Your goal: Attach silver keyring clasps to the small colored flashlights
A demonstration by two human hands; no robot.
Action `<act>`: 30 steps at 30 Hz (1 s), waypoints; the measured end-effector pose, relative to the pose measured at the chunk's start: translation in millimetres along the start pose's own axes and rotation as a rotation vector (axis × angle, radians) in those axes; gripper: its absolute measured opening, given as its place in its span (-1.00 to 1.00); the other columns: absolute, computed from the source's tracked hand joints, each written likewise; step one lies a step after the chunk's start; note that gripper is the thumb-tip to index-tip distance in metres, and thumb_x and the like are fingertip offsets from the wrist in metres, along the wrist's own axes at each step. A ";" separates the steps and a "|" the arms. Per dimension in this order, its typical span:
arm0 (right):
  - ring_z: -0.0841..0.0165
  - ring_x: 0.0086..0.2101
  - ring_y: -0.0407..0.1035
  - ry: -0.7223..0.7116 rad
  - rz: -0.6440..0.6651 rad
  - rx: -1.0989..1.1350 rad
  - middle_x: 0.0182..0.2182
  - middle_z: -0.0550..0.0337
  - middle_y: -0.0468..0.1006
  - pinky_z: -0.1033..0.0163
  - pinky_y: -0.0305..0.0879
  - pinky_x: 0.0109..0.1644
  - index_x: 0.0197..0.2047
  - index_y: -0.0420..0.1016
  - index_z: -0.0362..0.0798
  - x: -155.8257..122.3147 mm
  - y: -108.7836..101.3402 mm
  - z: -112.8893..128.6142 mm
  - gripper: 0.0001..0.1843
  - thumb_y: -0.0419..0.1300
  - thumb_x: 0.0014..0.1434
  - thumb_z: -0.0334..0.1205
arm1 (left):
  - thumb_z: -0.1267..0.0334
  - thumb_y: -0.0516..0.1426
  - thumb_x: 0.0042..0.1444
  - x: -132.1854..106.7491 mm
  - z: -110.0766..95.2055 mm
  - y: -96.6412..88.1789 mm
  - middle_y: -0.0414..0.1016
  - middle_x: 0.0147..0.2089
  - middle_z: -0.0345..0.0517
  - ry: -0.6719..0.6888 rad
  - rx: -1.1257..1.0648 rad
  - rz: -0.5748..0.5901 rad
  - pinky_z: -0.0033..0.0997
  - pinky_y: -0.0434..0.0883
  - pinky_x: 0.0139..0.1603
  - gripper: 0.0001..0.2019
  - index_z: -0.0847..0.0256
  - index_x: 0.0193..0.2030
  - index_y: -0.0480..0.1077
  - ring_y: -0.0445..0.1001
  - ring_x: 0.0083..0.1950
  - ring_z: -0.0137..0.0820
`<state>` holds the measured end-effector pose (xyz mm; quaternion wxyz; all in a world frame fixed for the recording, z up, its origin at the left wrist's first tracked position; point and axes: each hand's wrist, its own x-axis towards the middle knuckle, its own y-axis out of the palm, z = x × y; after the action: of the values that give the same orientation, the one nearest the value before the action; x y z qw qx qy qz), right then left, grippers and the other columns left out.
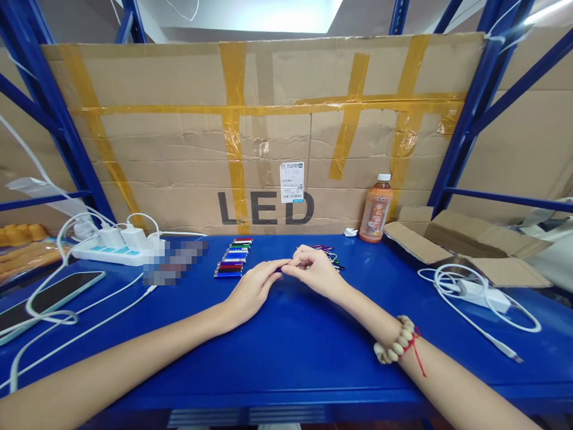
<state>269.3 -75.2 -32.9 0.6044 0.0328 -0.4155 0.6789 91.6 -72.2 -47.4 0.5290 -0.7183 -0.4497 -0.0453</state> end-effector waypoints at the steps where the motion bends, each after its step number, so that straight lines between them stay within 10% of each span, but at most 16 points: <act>1: 0.54 -0.53 0.15 0.005 0.003 0.000 -0.48 0.14 0.27 0.41 0.09 -0.52 -0.56 0.44 -0.20 0.1 -0.1 -1.1 -0.63 0.18 0.01 -0.02 | 0.33 -0.13 0.22 -0.1 0.0 0.3 0.34 0.04 -0.20 -0.003 -0.002 0.000 -0.36 0.25 0.06 -0.69 0.09 0.07 0.22 0.29 0.01 -0.41; 13: 0.58 -0.56 0.17 -0.068 -0.135 -0.142 -0.41 0.15 0.34 0.38 0.18 -0.47 -0.41 0.48 -0.16 0.2 -2.9 1.0 -0.69 0.24 -0.02 -0.04 | 0.24 -0.19 0.24 1.7 -2.6 -1.6 0.32 -0.38 -0.26 -0.135 -0.115 0.015 -0.54 0.19 -0.32 -0.80 0.14 -0.13 0.20 0.30 -0.37 -0.51; 30: 0.47 -0.36 0.27 -0.249 0.108 0.039 -0.38 0.11 0.27 0.37 0.30 -0.32 -0.49 0.54 -0.12 -1.1 -15.1 -0.4 -0.82 0.23 0.03 -0.19 | 0.19 -0.18 0.23 1.6 4.7 -3.2 0.28 -0.45 -0.26 -0.061 -0.143 0.219 -0.55 0.17 -0.33 -0.76 0.20 -0.23 0.23 0.23 -0.44 -0.53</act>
<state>282.6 -77.0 -25.8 0.5099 0.1061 -0.4750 0.7093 88.4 -67.4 -46.2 0.4641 -0.8000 -0.3803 0.0027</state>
